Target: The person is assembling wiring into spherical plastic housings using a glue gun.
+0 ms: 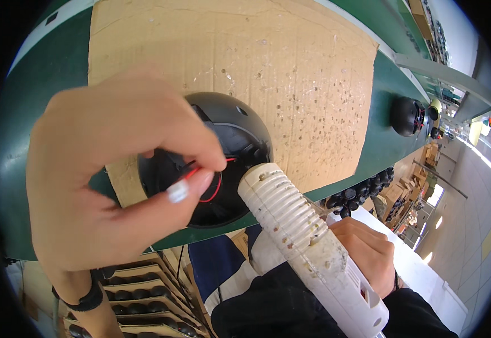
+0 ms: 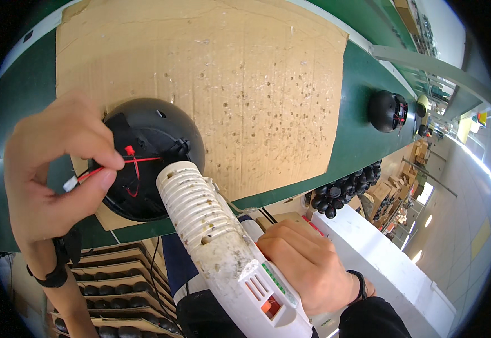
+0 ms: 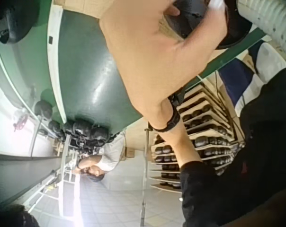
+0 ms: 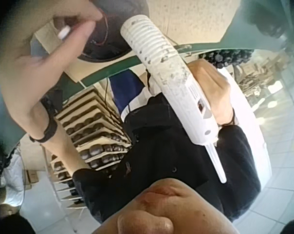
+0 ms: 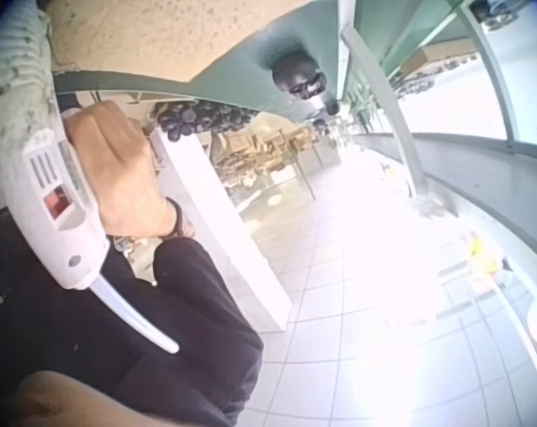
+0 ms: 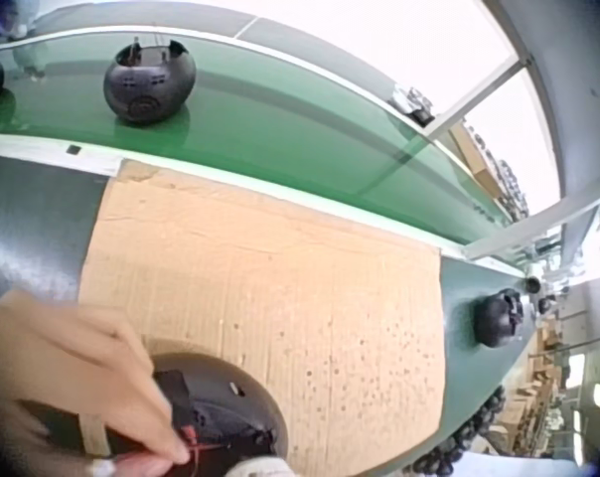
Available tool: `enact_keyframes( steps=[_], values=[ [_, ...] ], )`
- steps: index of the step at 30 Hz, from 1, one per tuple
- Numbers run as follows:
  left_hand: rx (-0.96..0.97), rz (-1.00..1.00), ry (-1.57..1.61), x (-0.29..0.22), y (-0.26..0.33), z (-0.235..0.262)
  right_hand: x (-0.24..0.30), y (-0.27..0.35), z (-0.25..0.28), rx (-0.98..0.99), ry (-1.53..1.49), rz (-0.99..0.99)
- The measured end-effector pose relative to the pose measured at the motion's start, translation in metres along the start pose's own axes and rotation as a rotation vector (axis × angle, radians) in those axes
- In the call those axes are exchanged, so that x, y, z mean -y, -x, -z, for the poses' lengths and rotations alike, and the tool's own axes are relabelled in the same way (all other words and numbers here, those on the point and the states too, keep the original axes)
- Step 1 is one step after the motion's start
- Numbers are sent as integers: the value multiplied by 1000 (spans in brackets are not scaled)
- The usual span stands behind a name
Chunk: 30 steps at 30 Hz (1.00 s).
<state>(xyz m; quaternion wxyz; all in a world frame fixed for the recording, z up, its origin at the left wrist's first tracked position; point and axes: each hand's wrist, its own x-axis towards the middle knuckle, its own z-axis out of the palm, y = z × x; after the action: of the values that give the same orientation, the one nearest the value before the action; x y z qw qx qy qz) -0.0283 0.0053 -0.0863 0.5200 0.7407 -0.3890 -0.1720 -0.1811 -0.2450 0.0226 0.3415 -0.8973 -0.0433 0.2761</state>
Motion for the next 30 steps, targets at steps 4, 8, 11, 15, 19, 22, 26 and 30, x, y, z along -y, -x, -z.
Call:
enact_keyframes(
  steps=[4, 8, 11, 15, 19, 22, 26, 30],
  values=[
    [-39, -18, 118, 3, 13, -3, -1, -1, 0, 15, 7, -20],
    [-51, -26, 134, 1, 16, -3, 1, -4, 4, 43, 12, -1],
    [-90, -49, 155, 5, 12, -10, 8, 2, 14, 42, 86, -80],
    [27, -27, 90, 3, 16, -2, 5, 2, 9, 66, 45, -127],
    [42, -96, 87, 8, 33, 6, 18, 1, 8, 16, 75, -126],
    [13, 241, 7, -3, 51, -17, 17, -23, 17, 139, 63, -127],
    [-133, 246, -138, -22, 42, -40, 53, -13, 61, 142, 302, -114],
    [-290, 448, -158, -14, 86, -50, 15, 7, 57, -6, -267, -269]
  ],
)
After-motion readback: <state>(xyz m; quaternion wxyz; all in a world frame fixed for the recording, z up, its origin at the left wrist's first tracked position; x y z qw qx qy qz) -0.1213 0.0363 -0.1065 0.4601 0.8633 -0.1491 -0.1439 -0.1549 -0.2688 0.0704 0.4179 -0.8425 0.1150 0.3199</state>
